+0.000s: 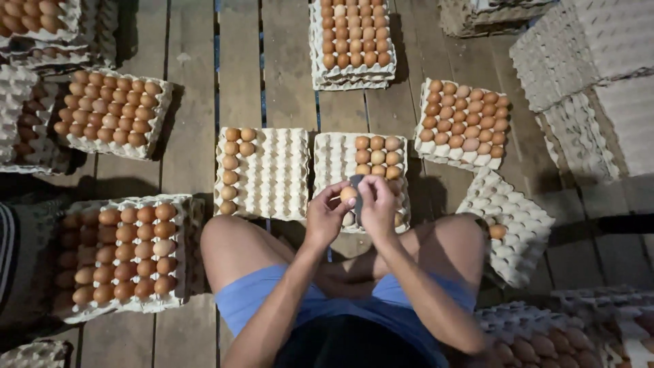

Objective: A person sits on the floor and uses a small light to inspect eggs one by one before placing them into egg trays.

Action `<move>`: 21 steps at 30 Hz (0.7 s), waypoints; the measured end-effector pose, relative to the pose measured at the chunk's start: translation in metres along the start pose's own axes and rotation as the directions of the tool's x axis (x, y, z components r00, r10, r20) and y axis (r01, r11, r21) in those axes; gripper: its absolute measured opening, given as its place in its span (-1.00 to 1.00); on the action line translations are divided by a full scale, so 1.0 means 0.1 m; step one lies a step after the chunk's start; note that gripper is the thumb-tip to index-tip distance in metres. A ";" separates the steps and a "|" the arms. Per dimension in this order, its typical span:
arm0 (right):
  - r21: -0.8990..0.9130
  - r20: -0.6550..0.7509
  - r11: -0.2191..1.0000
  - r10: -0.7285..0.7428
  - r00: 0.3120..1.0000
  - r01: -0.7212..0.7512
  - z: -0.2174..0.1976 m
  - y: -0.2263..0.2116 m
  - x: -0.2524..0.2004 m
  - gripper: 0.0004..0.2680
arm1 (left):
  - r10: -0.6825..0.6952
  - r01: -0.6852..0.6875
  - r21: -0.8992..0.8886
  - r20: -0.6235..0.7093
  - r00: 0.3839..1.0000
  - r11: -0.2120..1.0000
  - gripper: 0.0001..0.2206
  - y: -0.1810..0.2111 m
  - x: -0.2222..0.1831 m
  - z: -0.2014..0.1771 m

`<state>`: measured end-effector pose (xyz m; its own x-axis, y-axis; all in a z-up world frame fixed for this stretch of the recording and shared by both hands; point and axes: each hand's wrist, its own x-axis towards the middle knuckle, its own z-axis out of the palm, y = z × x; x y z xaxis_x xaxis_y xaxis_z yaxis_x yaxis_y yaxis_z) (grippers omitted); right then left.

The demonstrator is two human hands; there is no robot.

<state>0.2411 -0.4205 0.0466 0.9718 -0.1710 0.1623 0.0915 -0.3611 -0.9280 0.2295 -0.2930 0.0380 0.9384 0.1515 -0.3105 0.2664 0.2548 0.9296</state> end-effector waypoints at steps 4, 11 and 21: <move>-0.018 0.077 0.990 -0.136 0.988 0.138 -0.04 -0.32 -0.06 -0.90 | 0.034 -0.034 -0.002 -0.016 0.999 0.999 -0.60 0.15 -0.01 0.03; 0.048 0.044 0.995 -0.091 0.995 0.089 -0.03 -0.31 0.09 -0.89 | 0.085 -0.086 0.086 0.021 0.996 0.993 -0.56 0.49 -0.08 0.07; 0.163 -0.094 0.966 0.219 0.971 -0.202 0.22 -0.32 0.05 -0.91 | 0.169 -0.158 0.185 -0.043 0.985 0.970 -0.59 0.63 -0.03 0.06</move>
<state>0.2481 -0.3897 0.0696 0.9434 -0.3314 -0.0144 -0.0729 -0.1649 -0.9836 0.2448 -0.2833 0.0984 0.9597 0.2328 -0.1575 0.1508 0.0462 0.9875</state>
